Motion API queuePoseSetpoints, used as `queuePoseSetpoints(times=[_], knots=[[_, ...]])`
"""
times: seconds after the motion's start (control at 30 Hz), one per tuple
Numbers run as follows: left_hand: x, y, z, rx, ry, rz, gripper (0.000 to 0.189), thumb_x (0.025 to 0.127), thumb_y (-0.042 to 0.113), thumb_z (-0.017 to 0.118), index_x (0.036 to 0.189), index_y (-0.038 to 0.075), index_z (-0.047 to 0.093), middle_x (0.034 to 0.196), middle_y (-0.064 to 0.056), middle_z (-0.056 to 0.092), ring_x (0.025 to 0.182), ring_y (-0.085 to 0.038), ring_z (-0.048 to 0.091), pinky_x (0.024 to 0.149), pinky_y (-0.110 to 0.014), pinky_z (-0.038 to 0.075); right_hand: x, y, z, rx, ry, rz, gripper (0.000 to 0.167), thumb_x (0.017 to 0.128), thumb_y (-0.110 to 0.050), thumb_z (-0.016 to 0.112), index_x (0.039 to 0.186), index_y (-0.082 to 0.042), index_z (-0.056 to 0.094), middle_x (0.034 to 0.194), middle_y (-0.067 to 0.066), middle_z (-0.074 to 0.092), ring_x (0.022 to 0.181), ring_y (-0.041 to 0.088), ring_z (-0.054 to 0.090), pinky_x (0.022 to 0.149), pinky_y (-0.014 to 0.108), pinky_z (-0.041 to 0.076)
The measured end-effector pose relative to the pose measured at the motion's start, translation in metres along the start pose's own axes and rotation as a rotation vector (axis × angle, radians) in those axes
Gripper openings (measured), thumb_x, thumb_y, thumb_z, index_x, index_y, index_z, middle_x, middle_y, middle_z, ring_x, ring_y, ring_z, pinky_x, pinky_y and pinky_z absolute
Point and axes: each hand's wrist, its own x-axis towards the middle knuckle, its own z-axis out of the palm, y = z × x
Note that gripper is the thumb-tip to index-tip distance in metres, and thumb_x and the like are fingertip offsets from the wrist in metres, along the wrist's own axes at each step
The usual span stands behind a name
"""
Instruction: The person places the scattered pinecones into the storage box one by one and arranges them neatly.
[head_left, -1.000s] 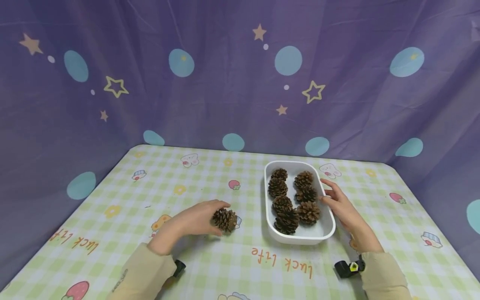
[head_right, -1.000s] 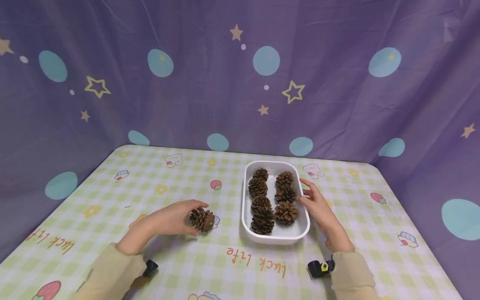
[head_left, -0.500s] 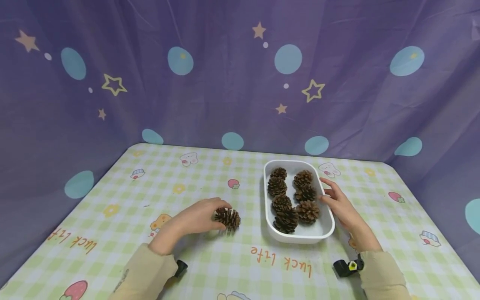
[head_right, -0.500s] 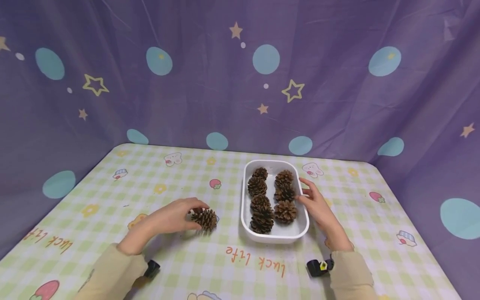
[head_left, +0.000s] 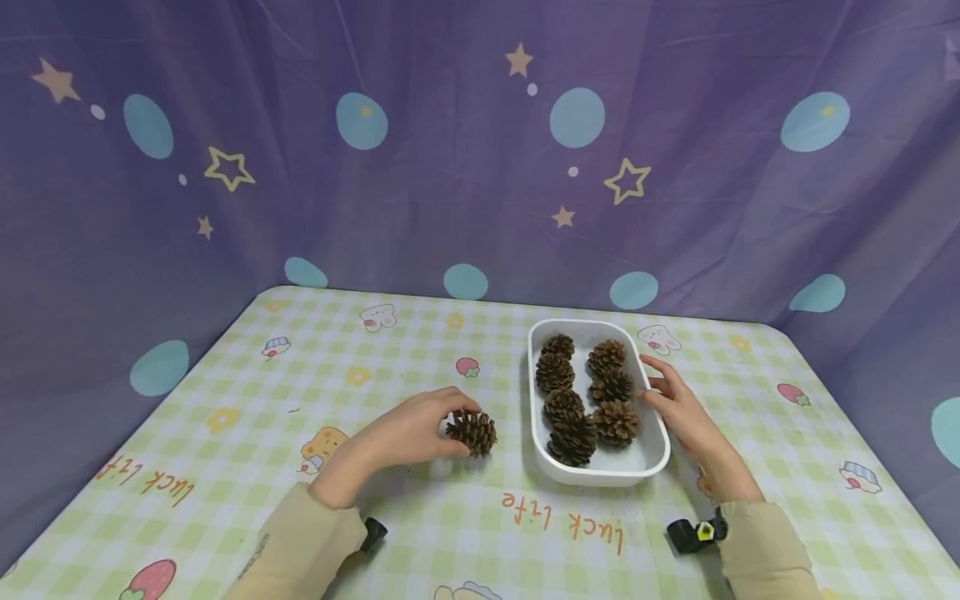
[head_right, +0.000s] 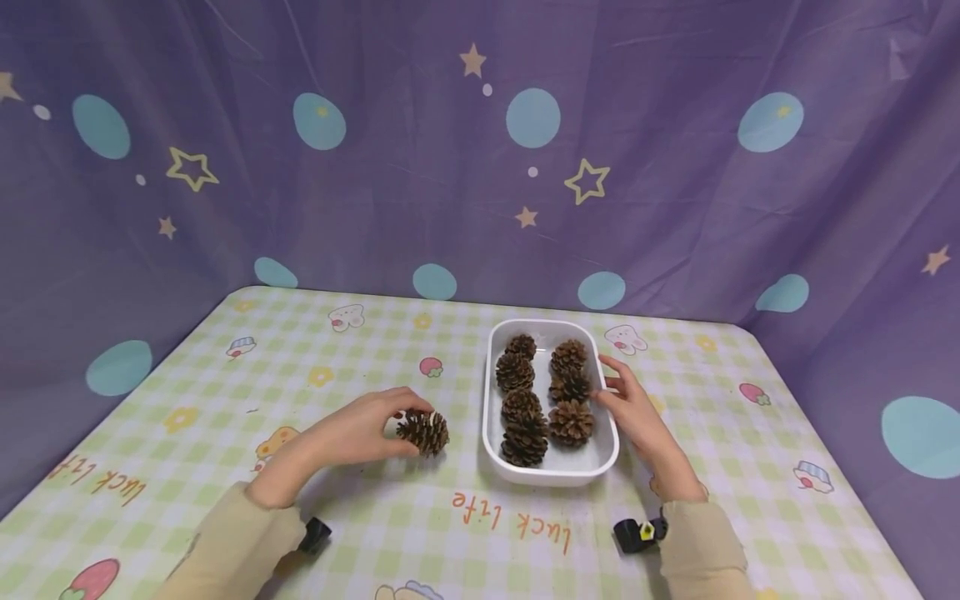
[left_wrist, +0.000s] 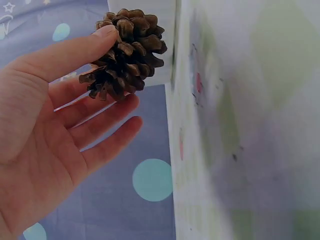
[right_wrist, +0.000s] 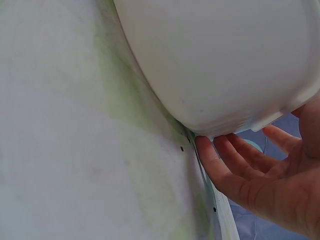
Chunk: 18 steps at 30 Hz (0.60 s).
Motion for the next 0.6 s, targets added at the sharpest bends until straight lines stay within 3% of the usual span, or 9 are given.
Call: queuePoseSetpoints(times=[0.27,0.47,0.6], knots=[[0.008,0.015,-0.008,-0.016,0.05,0.083,0.05,0.078,0.032,0.07,0.124,0.018,0.055,0.124,0.003,0.054,0.121,-0.018,0.047,0.101,-0.035,0.039,-0.001,0.001,0.001,0.001,-0.004,-0.007,0.058,0.092,-0.007,0.043,0.145,-0.008,0.017,0.126,0.031,0.041,0.092,0.006,0.055,0.078,0.037,0.05],[0.019,0.032,-0.012,-0.026,0.088,0.173,0.05,0.08,0.03,0.07,0.125,0.016,0.054,0.121,0.005,0.056,0.112,-0.01,0.052,0.095,-0.029,0.043,-0.001,0.002,0.001,-0.01,-0.002,-0.012,0.059,0.092,-0.007,0.043,0.144,-0.007,0.017,0.126,0.031,0.041,0.091,0.004,0.054,0.078,0.039,0.05],[0.027,0.046,-0.012,-0.05,0.061,0.192,0.05,0.082,0.029,0.068,0.127,0.018,0.052,0.121,0.004,0.053,0.111,-0.009,0.05,0.094,-0.028,0.044,0.0,0.003,0.001,-0.021,0.002,-0.007,0.059,0.091,-0.007,0.043,0.144,-0.008,0.018,0.126,0.031,0.042,0.09,0.003,0.054,0.078,0.038,0.05]])
